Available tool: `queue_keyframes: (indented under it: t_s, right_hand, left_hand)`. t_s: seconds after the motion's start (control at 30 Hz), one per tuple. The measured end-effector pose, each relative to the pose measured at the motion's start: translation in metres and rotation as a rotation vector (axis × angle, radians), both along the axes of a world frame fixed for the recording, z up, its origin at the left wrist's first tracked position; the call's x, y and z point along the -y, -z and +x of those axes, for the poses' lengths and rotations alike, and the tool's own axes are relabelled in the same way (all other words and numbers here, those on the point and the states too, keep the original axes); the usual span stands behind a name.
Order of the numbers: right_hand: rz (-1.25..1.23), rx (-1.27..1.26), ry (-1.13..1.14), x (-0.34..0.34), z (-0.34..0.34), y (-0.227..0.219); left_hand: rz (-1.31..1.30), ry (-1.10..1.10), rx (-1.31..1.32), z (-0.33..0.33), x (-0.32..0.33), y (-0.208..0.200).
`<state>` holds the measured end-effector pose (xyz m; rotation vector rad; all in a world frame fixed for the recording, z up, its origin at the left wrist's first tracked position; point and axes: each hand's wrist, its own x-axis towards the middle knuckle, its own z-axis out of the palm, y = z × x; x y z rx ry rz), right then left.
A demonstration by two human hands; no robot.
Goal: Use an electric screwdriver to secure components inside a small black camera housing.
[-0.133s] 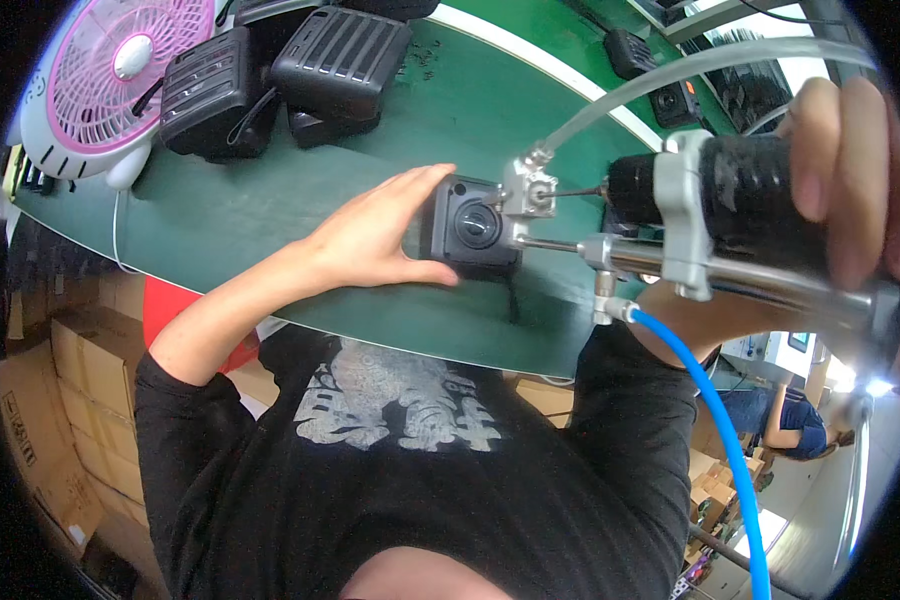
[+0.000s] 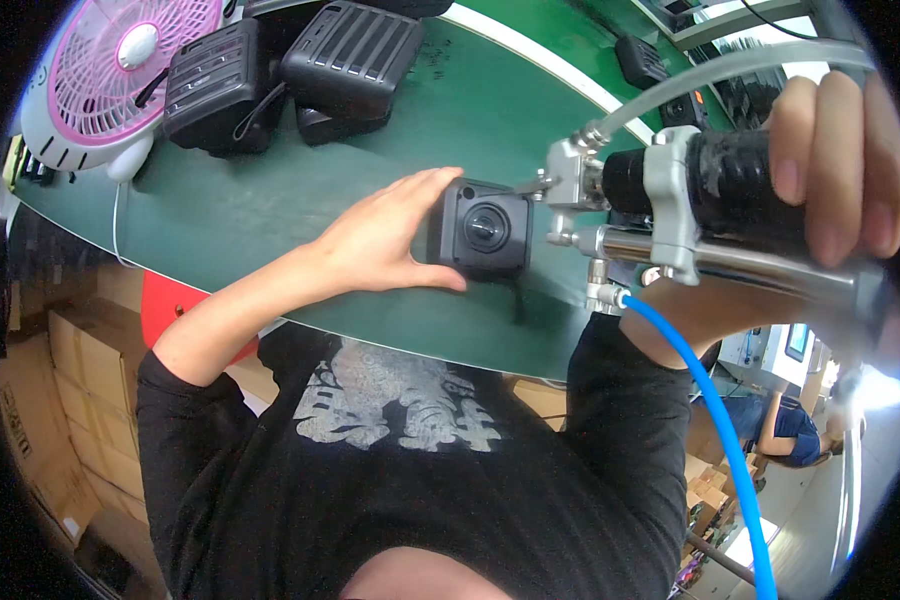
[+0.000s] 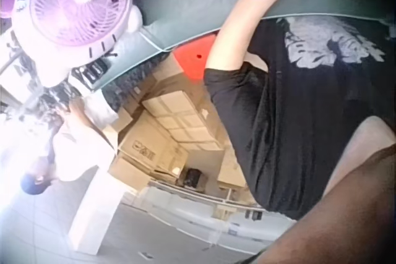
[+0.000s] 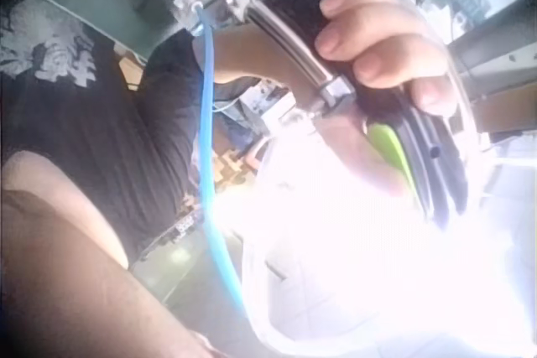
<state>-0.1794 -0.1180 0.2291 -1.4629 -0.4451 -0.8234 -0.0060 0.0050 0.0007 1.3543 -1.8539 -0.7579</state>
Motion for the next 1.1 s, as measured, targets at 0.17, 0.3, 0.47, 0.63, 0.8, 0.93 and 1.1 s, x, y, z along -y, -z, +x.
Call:
queue_keyframes:
  t_s: [0.17, 0.3, 0.47, 0.63, 0.8, 0.93, 1.1]
  right_hand:
    - [0.119, -0.214, -0.176, -0.004, 0.009, -0.015]
    - [0.043, -0.307, -0.155, 0.002, 0.006, -0.022]
    - [-0.055, -0.419, -0.131, 0.010, 0.003, -0.030]
    - [-0.139, -0.502, -0.121, 0.010, 0.005, -0.028]
    - [0.245, -0.110, -0.087, -0.020, 0.032, 0.024]
    - [0.016, -0.277, 0.098, 0.010, 0.010, 0.031]
    - [-0.045, -0.308, 0.140, 0.004, 0.011, 0.027]
  left_hand:
    - [0.005, -0.026, -0.032, -0.003, -0.002, 0.001]
    - [0.016, -0.027, -0.049, -0.003, -0.003, 0.000]
    - [-0.013, -0.038, -0.078, -0.003, -0.003, 0.000]
    - [-0.043, -0.032, -0.102, -0.001, -0.003, 0.003]
    - [-0.090, -0.031, -0.117, 0.000, -0.003, 0.006]
    - [-0.103, -0.025, -0.104, -0.003, -0.001, 0.005]
    - [-0.088, -0.036, -0.056, -0.004, 0.000, 0.009]
